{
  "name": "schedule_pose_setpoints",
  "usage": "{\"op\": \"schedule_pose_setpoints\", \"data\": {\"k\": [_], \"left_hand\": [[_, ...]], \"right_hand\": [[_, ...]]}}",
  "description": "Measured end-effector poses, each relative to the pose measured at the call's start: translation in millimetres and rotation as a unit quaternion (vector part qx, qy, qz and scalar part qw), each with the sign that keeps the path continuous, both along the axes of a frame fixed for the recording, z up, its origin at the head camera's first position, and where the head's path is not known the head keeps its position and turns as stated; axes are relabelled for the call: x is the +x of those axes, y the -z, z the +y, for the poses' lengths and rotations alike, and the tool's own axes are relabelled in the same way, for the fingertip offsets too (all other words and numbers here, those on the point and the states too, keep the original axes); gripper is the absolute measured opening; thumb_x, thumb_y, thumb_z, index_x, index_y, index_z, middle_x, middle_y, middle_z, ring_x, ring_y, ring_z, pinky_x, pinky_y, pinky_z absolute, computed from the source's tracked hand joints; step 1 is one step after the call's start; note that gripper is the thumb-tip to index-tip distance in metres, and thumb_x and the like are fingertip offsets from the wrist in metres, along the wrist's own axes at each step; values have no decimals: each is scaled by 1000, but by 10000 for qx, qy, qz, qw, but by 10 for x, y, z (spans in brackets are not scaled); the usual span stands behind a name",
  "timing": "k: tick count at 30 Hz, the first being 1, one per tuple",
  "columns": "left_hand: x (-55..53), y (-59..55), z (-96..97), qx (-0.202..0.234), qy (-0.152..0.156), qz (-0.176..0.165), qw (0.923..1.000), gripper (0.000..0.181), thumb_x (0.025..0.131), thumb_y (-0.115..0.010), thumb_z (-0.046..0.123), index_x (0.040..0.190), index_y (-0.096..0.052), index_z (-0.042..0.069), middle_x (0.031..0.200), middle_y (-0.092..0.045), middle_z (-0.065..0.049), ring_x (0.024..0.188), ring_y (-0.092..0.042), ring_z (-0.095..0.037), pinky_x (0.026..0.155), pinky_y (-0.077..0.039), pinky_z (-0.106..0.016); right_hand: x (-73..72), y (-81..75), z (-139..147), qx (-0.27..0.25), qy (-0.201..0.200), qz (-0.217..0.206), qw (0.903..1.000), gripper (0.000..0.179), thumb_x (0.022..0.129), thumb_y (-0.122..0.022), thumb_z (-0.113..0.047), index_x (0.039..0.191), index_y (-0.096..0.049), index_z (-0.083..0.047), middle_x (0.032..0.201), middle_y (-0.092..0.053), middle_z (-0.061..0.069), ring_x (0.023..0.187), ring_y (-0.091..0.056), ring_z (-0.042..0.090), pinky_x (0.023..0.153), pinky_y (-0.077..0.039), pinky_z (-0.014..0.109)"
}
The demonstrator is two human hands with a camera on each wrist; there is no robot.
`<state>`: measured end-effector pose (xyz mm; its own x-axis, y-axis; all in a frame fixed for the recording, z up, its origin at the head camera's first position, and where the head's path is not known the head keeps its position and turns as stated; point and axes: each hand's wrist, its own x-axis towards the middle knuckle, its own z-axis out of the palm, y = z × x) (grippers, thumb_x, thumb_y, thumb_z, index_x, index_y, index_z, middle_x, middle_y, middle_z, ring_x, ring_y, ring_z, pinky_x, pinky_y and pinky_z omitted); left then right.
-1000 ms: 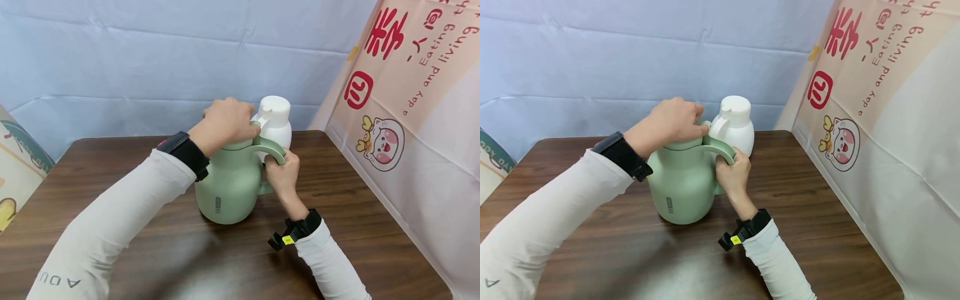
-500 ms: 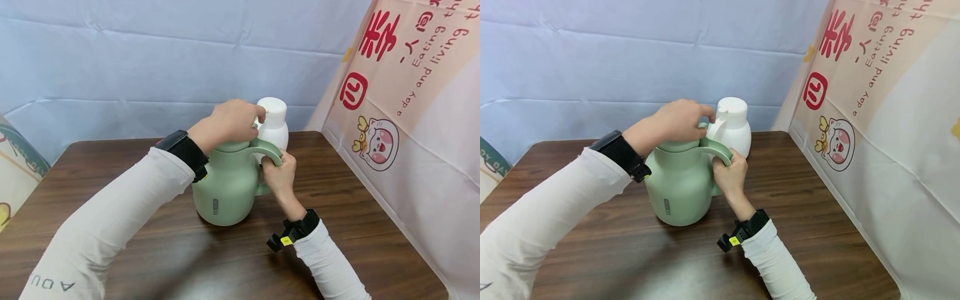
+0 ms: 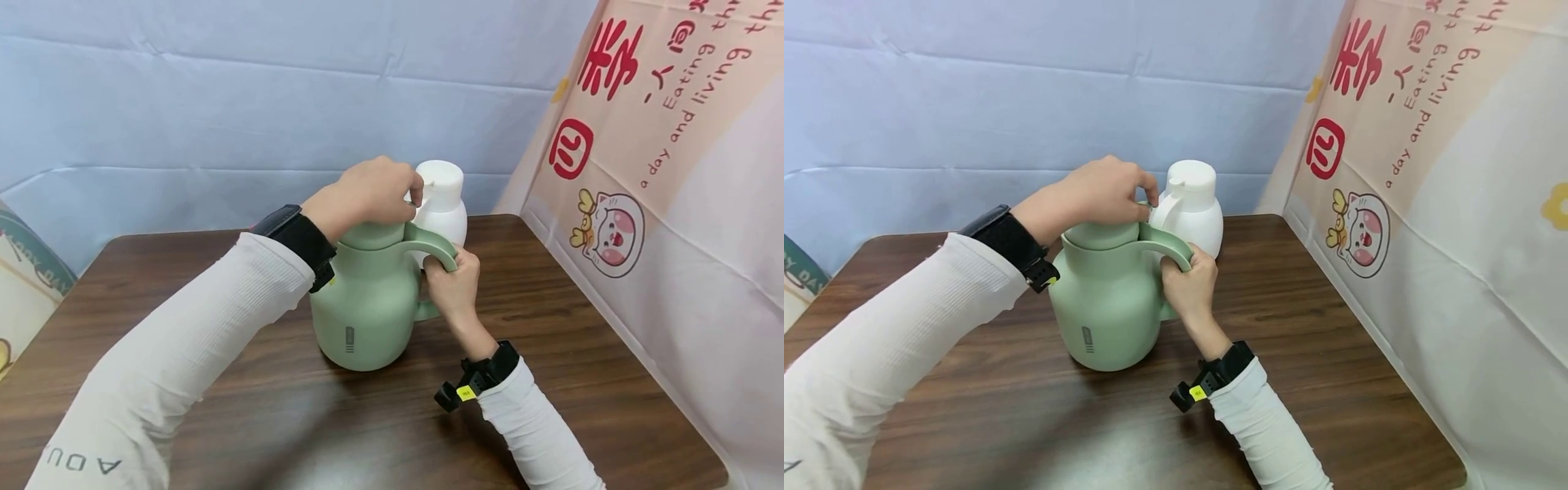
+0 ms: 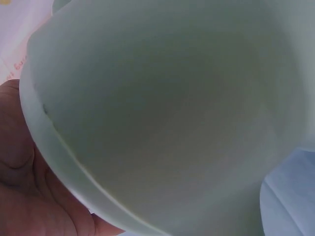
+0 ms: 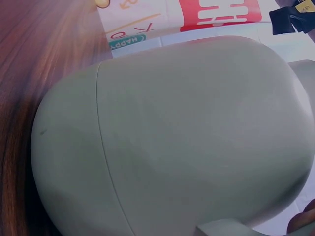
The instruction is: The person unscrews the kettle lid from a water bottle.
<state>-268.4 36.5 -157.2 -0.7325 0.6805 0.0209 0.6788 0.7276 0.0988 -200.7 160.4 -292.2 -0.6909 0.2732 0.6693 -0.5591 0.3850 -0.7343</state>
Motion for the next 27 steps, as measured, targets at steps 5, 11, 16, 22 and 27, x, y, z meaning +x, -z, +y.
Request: {"op": "schedule_pose_setpoints", "data": {"k": [5,11,16,22,27], "left_hand": [[13,-8,28,-42,-96,144,9998,17,84,-52,14,94,-65,19,88,-58,-1,81,-52,-18,63,-42,-34],[3,30,19,-34,-545,122,9984,17,86,-49,15,94,-62,20,91,-58,0,81,-52,-18,59,-42,-36],[4,24,39,-71,-567,-166,9982,25,86,-46,13,100,-64,23,97,-57,1,85,-51,-21,60,-40,-38],[6,4,42,56,-429,-17,9991,18,87,-49,14,86,-66,18,86,-59,1,81,-52,-19,61,-41,-34],[-25,8,12,74,-695,-26,9976,17,83,-44,9,69,-53,16,69,-44,0,67,-43,-17,54,-34,-30]], "right_hand": [[2,-6,6,-19,0,-2,10000,36,72,-47,15,47,-30,-6,40,-30,-4,37,-23,5,42,-20,22],[-1,6,-3,10,12,-24,10000,37,72,-47,15,47,-30,-6,42,-26,-5,39,-19,4,44,-19,22],[2,12,-6,19,27,5,10000,37,71,-46,15,46,-30,-6,41,-26,-5,39,-17,2,43,-17,22],[-2,11,-6,69,21,90,9999,38,72,-46,15,47,-28,-7,42,-23,-5,41,-14,4,44,-16,22],[0,9,4,58,-61,43,10000,39,73,-46,15,48,-27,-8,44,-21,-5,43,-13,6,45,-17,23]]}}
